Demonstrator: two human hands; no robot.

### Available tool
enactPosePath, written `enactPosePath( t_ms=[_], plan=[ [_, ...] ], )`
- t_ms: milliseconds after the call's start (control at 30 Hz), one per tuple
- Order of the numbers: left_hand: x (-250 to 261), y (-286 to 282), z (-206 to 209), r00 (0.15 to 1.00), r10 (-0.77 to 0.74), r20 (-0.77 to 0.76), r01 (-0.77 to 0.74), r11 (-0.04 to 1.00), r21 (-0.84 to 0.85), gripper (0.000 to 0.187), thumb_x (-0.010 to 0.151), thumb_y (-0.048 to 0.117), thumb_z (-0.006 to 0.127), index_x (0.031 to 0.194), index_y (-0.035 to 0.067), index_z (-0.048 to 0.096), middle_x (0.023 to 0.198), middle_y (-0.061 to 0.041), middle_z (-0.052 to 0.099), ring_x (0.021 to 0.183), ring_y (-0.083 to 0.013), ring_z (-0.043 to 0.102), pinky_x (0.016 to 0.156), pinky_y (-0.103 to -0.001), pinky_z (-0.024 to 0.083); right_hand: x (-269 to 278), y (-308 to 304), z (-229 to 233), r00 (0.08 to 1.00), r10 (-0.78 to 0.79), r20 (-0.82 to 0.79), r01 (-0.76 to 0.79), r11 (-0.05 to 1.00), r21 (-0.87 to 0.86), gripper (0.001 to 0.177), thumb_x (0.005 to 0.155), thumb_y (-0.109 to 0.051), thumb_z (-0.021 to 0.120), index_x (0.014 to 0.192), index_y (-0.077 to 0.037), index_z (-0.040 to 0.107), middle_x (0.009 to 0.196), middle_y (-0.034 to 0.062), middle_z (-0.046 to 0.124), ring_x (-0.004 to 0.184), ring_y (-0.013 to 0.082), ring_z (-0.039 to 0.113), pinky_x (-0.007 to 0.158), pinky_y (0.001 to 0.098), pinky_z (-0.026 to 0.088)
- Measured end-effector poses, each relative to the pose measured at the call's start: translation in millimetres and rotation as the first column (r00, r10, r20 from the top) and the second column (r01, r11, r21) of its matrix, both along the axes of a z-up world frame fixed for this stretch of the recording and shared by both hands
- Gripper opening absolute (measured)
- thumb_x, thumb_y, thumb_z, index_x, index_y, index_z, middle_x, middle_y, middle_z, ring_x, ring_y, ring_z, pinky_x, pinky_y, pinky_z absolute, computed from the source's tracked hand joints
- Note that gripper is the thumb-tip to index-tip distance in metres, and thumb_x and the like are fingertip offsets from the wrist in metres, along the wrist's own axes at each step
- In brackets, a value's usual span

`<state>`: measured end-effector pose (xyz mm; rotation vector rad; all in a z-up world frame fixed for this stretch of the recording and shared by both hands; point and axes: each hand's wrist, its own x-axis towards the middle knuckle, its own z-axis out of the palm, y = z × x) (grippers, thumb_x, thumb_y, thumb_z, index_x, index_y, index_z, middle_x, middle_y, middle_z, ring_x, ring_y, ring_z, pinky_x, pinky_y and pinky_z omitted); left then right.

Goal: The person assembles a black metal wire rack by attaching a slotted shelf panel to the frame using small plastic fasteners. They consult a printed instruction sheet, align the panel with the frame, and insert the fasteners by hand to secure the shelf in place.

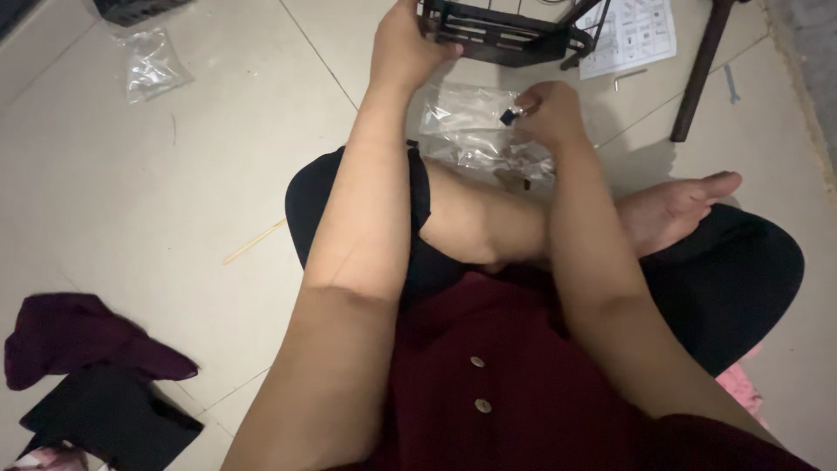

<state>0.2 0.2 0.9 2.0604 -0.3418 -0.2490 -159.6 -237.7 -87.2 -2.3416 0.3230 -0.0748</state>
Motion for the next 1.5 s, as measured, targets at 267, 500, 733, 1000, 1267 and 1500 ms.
enactPosePath(
  t_ms=[267, 500, 733, 1000, 1267, 1500],
  plan=[
    [3, 1, -8, 0.995, -0.054, 0.088, 0.066, 0.988, -0.143, 0.066, 0.056, 0.012, 0.101, 0.112, 0.003, 0.066, 0.1, -0.009, 0.077, 0.094, -0.0261, 0.075, 0.082, -0.037, 0.058, 2, 20, 17, 0.995, 0.098, 0.007, -0.098, 0.995, -0.01, 0.03, 0.066, -0.015, 0.086, 0.091, -0.001, 0.076, 0.082, 0.0161, 0.072, 0.074, 0.0308, 0.071, 0.071, 0.0385, 0.057],
    [-3, 8, 0, 0.999, -0.002, 0.053, 0.009, 0.991, -0.131, 0.082, 0.058, 0.011, 0.101, 0.128, 0.006, 0.058, 0.096, -0.008, 0.076, 0.091, -0.0245, 0.074, 0.081, -0.037, 0.058, -23, 43, 124, 0.991, 0.089, 0.096, -0.092, 0.996, 0.02, 0.026, 0.083, -0.007, 0.081, 0.107, 0.001, 0.077, 0.093, 0.0176, 0.074, 0.078, 0.0245, 0.072, 0.073, 0.0335, 0.058],
    [-8, 8, 15, 0.997, 0.022, -0.07, -0.029, 0.994, -0.105, 0.055, 0.064, 0.015, 0.101, 0.101, 0.001, 0.061, 0.076, -0.004, 0.073, 0.07, -0.0152, 0.073, 0.065, -0.029, 0.058, -2, 48, 185, 0.972, -0.087, 0.216, -0.055, 0.815, 0.576, 0.026, 0.089, 0.019, 0.07, 0.112, 0.008, 0.07, 0.102, 0.0079, 0.072, 0.094, 0.0161, 0.072, 0.087, 0.0279, 0.065],
    [-16, 10, 54, 0.99, -0.064, -0.124, 0.048, 0.991, -0.128, 0.048, 0.072, 0.014, 0.091, 0.116, 0.007, 0.073, 0.063, 0.002, 0.068, 0.057, -0.0087, 0.067, 0.056, -0.026, 0.052, 66, 69, 158, 0.87, 0.015, 0.494, -0.203, 0.922, 0.329, 0.023, 0.094, 0.018, 0.066, 0.112, 0.005, 0.073, 0.115, 0.0105, 0.067, 0.102, 0.0176, 0.074, 0.087, 0.0275, 0.064],
    [-12, 8, 66, 0.972, -0.088, -0.218, 0.056, 0.987, -0.15, 0.046, 0.078, 0.017, 0.088, 0.121, 0.011, 0.075, 0.064, 0.0, 0.065, 0.053, -0.0093, 0.065, 0.053, -0.029, 0.052, 88, 64, 153, 0.877, 0.116, 0.466, -0.263, 0.928, 0.264, 0.026, 0.096, 0.016, 0.068, 0.119, 0.006, 0.072, 0.113, 0.0139, 0.073, 0.097, 0.0193, 0.077, 0.082, 0.0269, 0.064],
    [-18, 6, 68, 0.996, -0.078, -0.033, 0.08, 0.996, 0.048, 0.05, 0.073, 0.02, 0.088, 0.121, 0.019, 0.073, 0.072, -0.002, 0.07, 0.063, -0.0182, 0.07, 0.063, -0.035, 0.053, 82, 57, 133, 0.849, -0.073, 0.523, -0.257, 0.809, 0.528, 0.021, 0.104, 0.019, 0.064, 0.123, 0.012, 0.067, 0.116, 0.0177, 0.07, 0.101, 0.0227, 0.076, 0.093, 0.0346, 0.065]
  ],
)
